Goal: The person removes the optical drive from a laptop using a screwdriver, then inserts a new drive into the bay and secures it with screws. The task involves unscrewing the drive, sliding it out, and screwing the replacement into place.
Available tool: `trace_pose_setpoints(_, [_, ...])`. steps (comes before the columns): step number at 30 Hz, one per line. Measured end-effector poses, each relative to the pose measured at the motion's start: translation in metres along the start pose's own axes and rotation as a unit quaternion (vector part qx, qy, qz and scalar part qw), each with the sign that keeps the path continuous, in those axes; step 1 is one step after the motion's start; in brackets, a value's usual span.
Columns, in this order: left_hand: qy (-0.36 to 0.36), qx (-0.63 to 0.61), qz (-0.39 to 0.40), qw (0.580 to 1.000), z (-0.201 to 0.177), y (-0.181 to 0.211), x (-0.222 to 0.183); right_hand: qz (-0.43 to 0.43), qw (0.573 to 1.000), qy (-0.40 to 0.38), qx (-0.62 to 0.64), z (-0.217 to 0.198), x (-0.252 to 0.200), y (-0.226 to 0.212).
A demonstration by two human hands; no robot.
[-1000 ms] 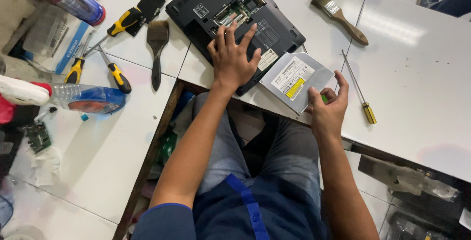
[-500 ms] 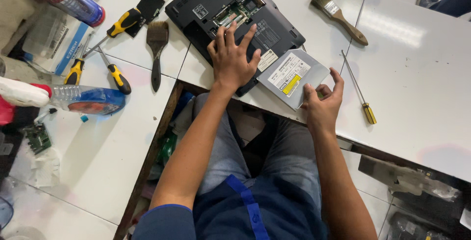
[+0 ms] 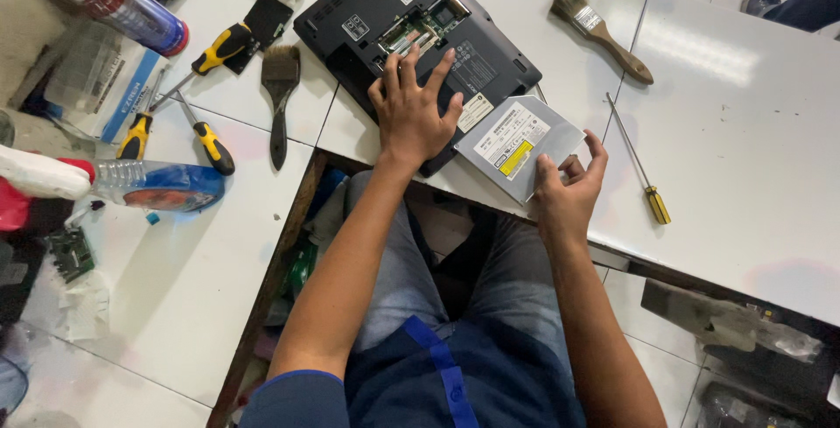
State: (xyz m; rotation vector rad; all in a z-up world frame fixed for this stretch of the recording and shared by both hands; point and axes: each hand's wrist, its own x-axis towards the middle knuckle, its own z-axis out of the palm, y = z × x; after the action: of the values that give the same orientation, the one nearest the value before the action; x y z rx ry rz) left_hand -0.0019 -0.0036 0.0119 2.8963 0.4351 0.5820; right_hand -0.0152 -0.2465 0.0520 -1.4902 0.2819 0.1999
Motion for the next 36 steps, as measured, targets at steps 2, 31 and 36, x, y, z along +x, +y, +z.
trace_pose_setpoints(2, [0.008,0.0,0.002,1.0,0.001,-0.002,0.0,0.011,0.999,0.003,0.047,0.0,0.0,0.003])
trace_pose_setpoints(31, [-0.123,-0.029,0.043,0.991,0.013,-0.005,0.047,0.094,0.994,-0.052,-0.026,0.014,0.002,-0.021])
trace_pose_setpoints(36, [-0.097,-0.032,0.071,0.992,0.02,-0.014,0.051,0.091,0.995,-0.038,-0.009,0.019,0.005,-0.005])
